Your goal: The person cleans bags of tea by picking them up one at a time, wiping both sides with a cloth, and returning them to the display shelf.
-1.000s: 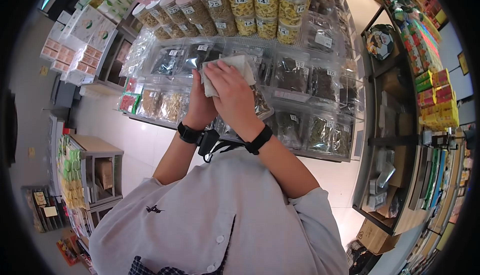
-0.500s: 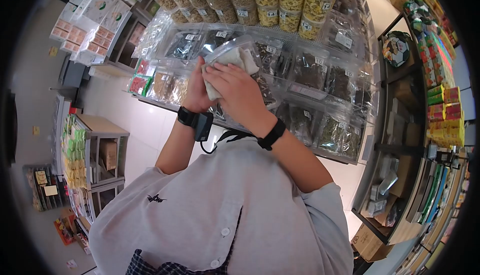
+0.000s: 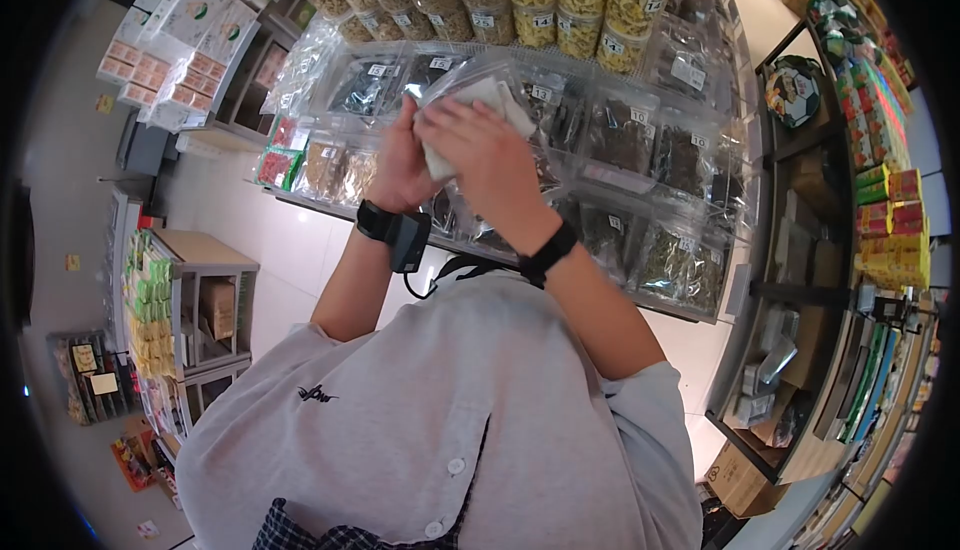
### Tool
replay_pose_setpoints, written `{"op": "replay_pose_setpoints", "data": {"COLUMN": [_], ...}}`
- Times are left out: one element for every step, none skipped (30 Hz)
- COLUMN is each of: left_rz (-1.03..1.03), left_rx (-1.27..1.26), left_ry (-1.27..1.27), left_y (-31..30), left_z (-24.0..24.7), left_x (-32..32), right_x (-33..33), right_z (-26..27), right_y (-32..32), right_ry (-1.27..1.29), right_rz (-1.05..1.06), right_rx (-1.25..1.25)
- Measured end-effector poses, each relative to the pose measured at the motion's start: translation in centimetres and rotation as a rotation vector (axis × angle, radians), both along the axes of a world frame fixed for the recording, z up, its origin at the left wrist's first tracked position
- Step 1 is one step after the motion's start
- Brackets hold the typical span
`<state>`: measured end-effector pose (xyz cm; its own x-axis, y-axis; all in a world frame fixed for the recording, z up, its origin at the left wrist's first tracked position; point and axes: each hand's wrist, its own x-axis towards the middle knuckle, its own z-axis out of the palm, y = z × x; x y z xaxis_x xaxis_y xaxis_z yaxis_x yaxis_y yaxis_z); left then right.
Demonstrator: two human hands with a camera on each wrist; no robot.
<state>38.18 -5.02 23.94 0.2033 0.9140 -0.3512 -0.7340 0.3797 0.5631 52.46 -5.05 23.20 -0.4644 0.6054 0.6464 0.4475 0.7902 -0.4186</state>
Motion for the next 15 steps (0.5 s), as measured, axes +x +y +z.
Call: {"op": "replay_pose_setpoints", "data": {"left_rz": [0.002,0.0,0.026,0.051,0.013,0.014,-0.012,-0.04,-0.175,-0.178,-0.198,-0.219,-0.032,-0.035,-0.031], "left_rx": [0.044,0.048,0.043,0.037,0.174,0.174,0.163,0.147,0.21,0.205,0.221,0.236,0.177,0.177,0.17], "left_ry": [-0.094,-0.09,-0.04,0.009,0.104,0.104,0.063,0.021,-0.066,-0.068,-0.297,-0.525,-0.059,-0.058,-0.029], "left_y": [-0.1,0.1,0.4,0.6,0.4,0.4,0.3,0.0,-0.2,-0.3,-0.1,0.1,-0.4,-0.8,-1.0], "left_z": [-0.1,-0.1,0.0,0.1,0.2,0.3,0.4,0.3,-0.5,-1.3,-1.9,-2.2,-0.1,0.4,0.7], "left_x": [0.4,0.3,0.0,-0.4,-1.1,-1.1,-0.9,-0.8,-0.8,-0.7,-0.7,-0.6,0.9,1.0,0.9], "right_x": [-0.1,0.0,0.0,0.1,0.4,0.6,0.9,1.2,1.4,1.5,1.5,1.4,1.2,0.8,0.3], "right_z": [0.2,0.3,0.3,0.4,0.0,0.0,0.0,-0.1,0.2,0.5,0.9,1.1,1.3,1.2,1.0], "right_y": [0.8,0.8,0.4,0.0,-0.8,-0.9,-1.0,-1.3,-0.6,0.0,0.8,1.2,1.1,0.3,-0.9], "right_ry": [0.031,0.034,0.0,-0.035,-0.05,-0.05,-0.037,-0.026,-0.053,-0.054,0.036,0.128,0.143,0.144,0.114], "right_rz": [-0.019,-0.021,0.02,0.061,0.105,0.106,0.1,0.093,-0.005,-0.008,-0.12,-0.233,-0.251,-0.254,-0.178], "right_rx": [-0.007,-0.004,-0.009,-0.014,-0.014,-0.013,-0.035,-0.062,0.022,0.016,0.022,0.03,0.018,0.018,0.017]}}
